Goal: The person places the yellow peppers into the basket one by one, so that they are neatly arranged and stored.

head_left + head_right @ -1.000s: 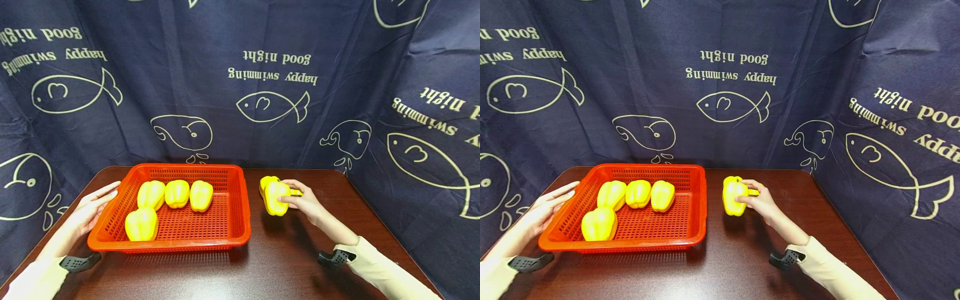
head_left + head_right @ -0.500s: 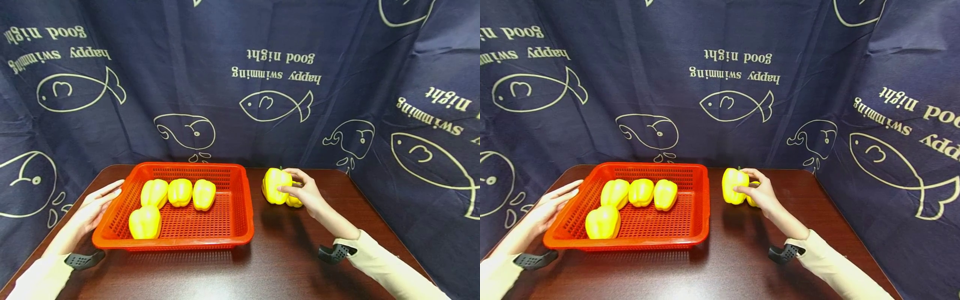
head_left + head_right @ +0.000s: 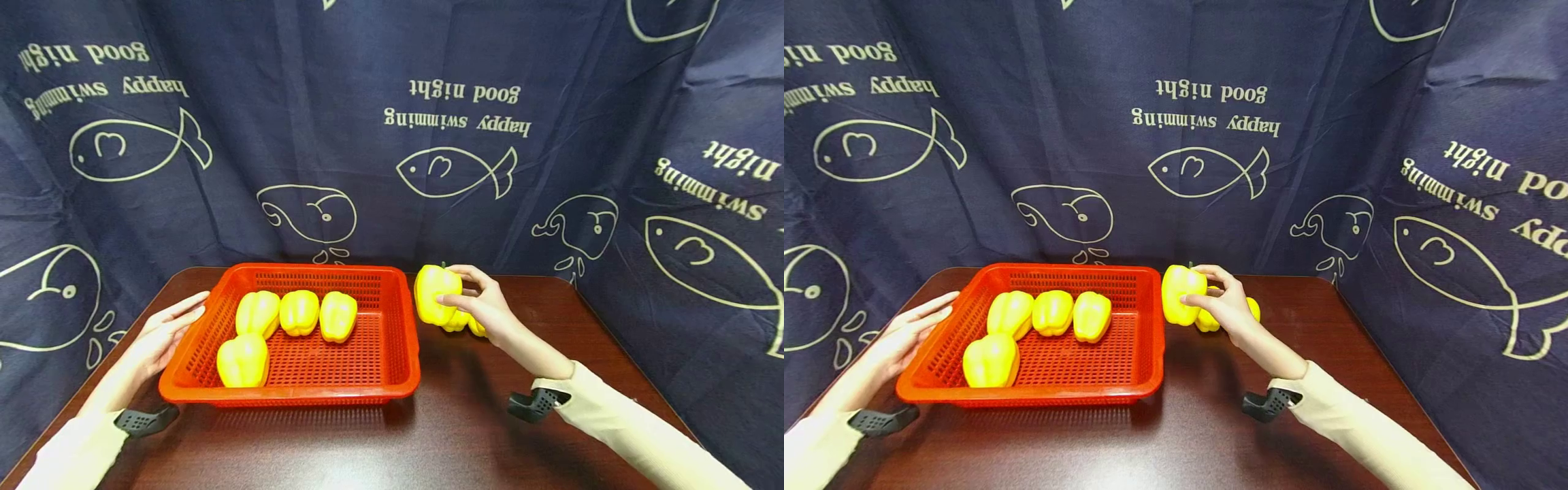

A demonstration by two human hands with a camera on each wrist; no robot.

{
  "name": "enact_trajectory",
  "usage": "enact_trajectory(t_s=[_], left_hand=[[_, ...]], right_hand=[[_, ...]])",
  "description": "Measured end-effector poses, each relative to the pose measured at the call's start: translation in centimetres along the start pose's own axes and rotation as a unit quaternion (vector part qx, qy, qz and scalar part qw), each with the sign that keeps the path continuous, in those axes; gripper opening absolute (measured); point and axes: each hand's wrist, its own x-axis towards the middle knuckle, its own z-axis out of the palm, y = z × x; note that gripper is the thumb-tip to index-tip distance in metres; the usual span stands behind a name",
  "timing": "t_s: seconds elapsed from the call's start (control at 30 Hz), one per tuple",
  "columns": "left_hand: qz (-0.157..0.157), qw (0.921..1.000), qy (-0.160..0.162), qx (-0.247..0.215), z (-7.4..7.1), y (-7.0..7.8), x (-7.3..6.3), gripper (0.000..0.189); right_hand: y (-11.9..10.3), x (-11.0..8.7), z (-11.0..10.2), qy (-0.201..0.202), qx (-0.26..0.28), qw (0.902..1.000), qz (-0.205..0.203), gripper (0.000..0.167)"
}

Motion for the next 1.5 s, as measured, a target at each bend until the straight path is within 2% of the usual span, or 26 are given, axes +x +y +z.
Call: enact_trajectory(t_s=[0.27, 0.8, 1.07, 1.5], left_hand=[[-0.001, 0.9999, 0.014, 0.004, -0.1, 0.0, 0.0, 0.044], [-0.012, 0.9985, 0.051, 0.017, 0.1, 0.1, 0.0, 0.043], [-0.012, 0.9991, 0.040, -0.006, 0.2, 0.1, -0.1, 0.044], [-0.008, 0.9989, 0.045, 0.008, 0.1, 0.0, -0.1, 0.043]], right_hand=[[-0.8, 0.3, 2.1, -0.016, 0.008, 0.9998, 0.006, 0.052], [-2.4, 0.6, 6.9, -0.086, 0.024, 0.9922, 0.087, 0.053], [-3.0, 0.9, 8.9, -0.099, 0.024, 0.9872, 0.123, 0.052], [-3.3, 1.4, 11.8, -0.122, 0.023, 0.9835, 0.132, 0.049]])
